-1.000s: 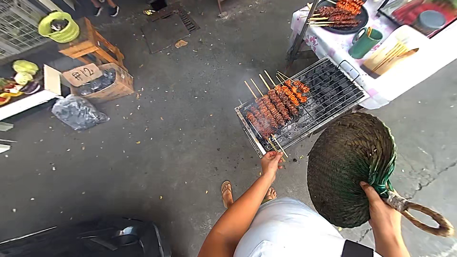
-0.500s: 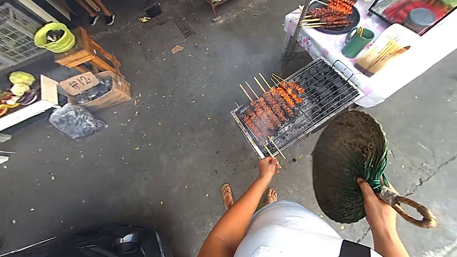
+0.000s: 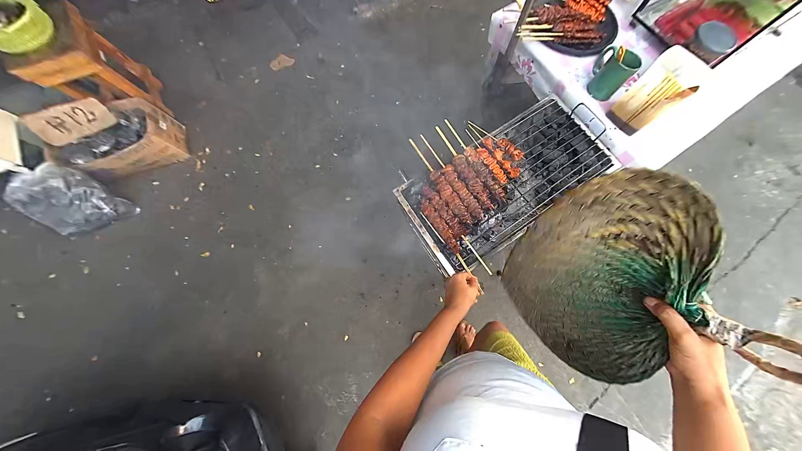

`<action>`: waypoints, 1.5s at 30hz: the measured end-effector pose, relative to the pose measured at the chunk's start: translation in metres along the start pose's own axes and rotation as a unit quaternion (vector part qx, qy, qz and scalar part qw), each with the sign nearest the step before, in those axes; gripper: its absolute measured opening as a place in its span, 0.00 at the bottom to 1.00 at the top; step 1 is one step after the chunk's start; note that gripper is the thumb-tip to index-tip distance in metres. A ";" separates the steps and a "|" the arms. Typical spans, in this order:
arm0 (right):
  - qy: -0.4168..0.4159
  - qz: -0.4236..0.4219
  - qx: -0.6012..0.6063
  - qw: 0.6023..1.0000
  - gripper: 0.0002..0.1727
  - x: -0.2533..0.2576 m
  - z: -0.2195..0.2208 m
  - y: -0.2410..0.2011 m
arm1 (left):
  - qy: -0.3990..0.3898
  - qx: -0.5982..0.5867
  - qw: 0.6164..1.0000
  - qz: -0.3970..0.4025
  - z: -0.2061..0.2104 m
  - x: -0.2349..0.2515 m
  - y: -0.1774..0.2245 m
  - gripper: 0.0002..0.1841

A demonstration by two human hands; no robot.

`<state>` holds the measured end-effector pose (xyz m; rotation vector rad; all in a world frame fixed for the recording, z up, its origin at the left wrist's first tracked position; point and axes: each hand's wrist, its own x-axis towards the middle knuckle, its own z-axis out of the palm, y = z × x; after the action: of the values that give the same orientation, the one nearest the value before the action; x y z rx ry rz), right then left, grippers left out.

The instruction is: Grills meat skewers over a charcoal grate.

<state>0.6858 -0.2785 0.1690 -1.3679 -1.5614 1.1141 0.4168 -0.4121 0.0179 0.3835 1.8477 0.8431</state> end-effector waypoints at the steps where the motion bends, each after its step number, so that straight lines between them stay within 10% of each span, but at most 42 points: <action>1: 0.017 -0.013 -0.020 1.000 0.29 0.003 0.002 -0.002 | 0.006 -0.004 1.000 -0.001 0.001 -0.001 -0.002 0.16; 14: -0.159 -0.181 -0.143 0.960 0.26 0.152 -0.013 -0.013 | 0.191 0.164 0.967 -0.040 0.027 -0.007 0.059 0.22; 20: -0.200 -0.087 -0.050 0.975 0.28 0.211 -0.032 0.002 | 0.237 0.156 0.945 -0.163 0.056 0.014 0.074 0.25; 31: -0.255 -0.111 -0.016 0.960 0.24 0.236 -0.016 0.015 | 0.342 -0.017 0.939 -0.031 0.069 -0.010 0.050 0.12; 45: -0.199 -0.240 -0.080 0.947 0.28 0.241 -0.035 0.004 | 0.358 0.105 0.925 -0.070 0.087 -0.012 0.041 0.18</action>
<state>0.6879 -0.0356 0.1766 -0.8069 -2.1732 1.0070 0.4957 -0.3576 0.0344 0.0607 2.6241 0.7362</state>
